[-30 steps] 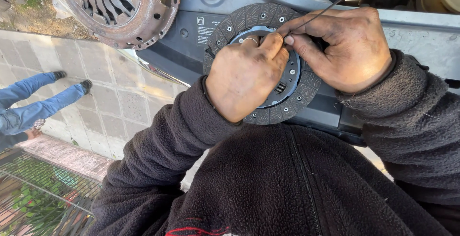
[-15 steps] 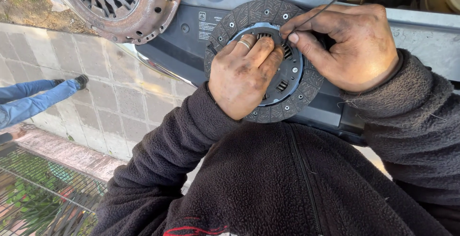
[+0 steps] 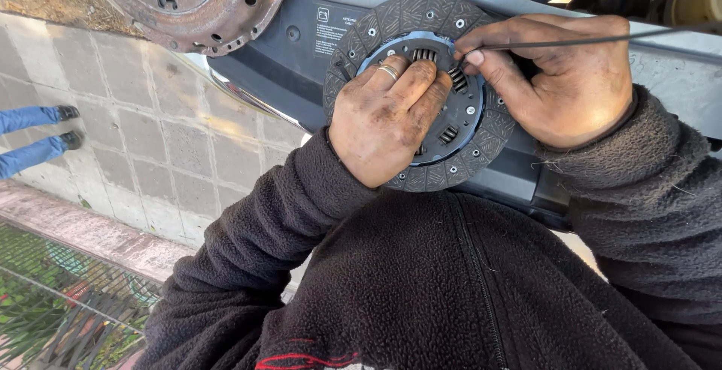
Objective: The person uses a thin metal tool to adjust the springs and components on a clutch disc resting on the front of a car. They repeatedly probe and reposition parts of the disc while standing in an outdoor service area.
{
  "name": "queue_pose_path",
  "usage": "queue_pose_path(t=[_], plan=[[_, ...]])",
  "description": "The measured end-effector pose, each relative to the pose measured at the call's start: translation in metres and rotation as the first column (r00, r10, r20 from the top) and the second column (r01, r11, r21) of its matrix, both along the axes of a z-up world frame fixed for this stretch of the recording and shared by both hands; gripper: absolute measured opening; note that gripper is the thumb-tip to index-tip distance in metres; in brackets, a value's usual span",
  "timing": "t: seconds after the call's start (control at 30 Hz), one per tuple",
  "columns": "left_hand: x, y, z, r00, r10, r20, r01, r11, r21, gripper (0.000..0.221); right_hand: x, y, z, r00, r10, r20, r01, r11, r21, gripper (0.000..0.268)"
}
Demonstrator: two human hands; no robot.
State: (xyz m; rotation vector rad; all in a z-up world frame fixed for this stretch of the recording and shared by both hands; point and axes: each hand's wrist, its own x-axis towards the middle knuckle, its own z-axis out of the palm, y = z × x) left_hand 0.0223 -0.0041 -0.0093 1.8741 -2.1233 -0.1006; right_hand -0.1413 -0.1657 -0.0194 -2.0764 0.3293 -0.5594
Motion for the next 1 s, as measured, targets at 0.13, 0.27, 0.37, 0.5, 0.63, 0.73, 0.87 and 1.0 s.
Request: queue_pose_path(t=[0.13,0.27,0.37,0.5,0.63,0.73,0.87,1.0], plan=[[0.002,0.000,0.001,1.000,-0.009,-0.008,0.009,1.000,0.010,0.036,-0.004,0.003,-0.008,0.999,-0.006,0.036,0.004,0.998,0.057,0.009],[0.001,0.001,0.000,1.000,-0.012,-0.022,0.013,1.000,0.028,0.035,0.000,0.003,-0.001,1.000,-0.002,0.020,0.002,1.000,0.009,0.010],[0.001,0.002,-0.001,1.000,-0.009,-0.024,0.010,1.000,0.024,0.034,-0.002,0.002,-0.004,0.999,0.011,0.032,-0.010,1.000,-0.026,0.010],[0.000,0.002,-0.002,1.000,-0.001,-0.024,0.001,1.000,0.006,0.032,-0.002,0.004,0.001,0.999,0.011,0.035,-0.010,0.999,-0.043,0.007],[-0.002,0.003,-0.001,1.000,0.000,-0.016,0.000,1.000,-0.001,0.031,-0.007,0.005,-0.007,0.998,0.021,0.051,-0.022,1.000,0.014,0.011],[-0.002,0.002,0.000,1.000,0.001,-0.014,-0.001,1.000,-0.007,0.029,-0.005,0.005,-0.006,0.999,0.003,0.035,-0.003,1.000,0.018,0.008],[-0.001,0.001,-0.001,1.000,-0.005,-0.012,0.004,1.000,-0.021,0.027,-0.002,0.005,-0.002,1.000,-0.016,0.002,0.016,1.000,0.015,0.009],[-0.001,-0.001,0.000,1.000,-0.007,-0.015,0.007,1.000,-0.017,0.024,-0.002,0.007,-0.004,0.999,-0.052,-0.011,0.052,0.994,0.092,0.008]])
